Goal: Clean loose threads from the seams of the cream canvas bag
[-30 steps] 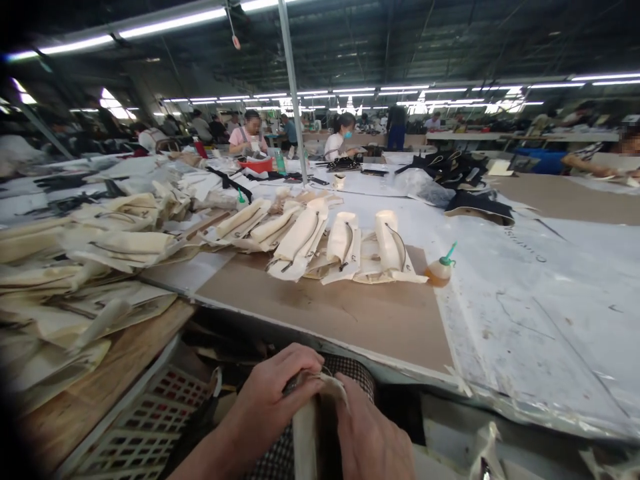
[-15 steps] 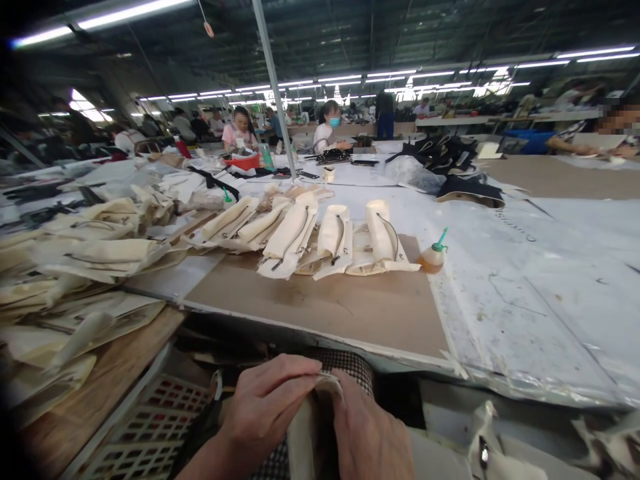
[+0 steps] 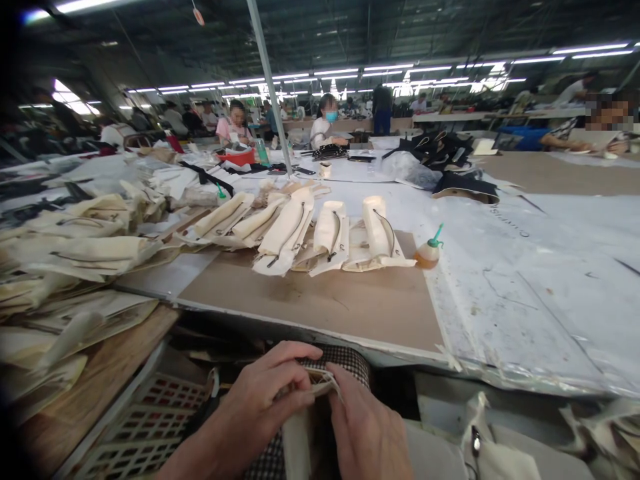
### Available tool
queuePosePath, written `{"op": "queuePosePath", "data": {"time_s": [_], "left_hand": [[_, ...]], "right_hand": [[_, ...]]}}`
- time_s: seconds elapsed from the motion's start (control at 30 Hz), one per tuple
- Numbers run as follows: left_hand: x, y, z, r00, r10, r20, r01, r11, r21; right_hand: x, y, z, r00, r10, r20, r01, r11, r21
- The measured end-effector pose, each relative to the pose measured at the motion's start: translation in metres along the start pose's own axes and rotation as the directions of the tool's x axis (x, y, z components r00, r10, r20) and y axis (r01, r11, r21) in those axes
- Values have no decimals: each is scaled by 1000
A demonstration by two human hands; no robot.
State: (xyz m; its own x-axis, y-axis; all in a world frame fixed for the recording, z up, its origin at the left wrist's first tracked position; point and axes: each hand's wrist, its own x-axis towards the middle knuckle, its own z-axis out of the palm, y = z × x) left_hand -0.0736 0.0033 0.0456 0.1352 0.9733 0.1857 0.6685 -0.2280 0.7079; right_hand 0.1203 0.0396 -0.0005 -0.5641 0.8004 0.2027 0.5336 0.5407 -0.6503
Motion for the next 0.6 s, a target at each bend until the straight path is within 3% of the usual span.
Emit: {"op": "queuePosePath", "data": {"time_s": [0.1,0.23,0.6], "left_hand": [[-2,-1,6,993,-53,-101,48,998,-47],[-4,-2,16,975,-9,-221,-3,999,-51],[-4,-6,28,942,68,-328,-61,998,31]], "right_hand": [[-1,4,1,998,-19,-57,21,999,36],[-2,5,0,997,-23,-70,28,997,66],[1,0,-1,998,2,-64,5,993,117]]}}
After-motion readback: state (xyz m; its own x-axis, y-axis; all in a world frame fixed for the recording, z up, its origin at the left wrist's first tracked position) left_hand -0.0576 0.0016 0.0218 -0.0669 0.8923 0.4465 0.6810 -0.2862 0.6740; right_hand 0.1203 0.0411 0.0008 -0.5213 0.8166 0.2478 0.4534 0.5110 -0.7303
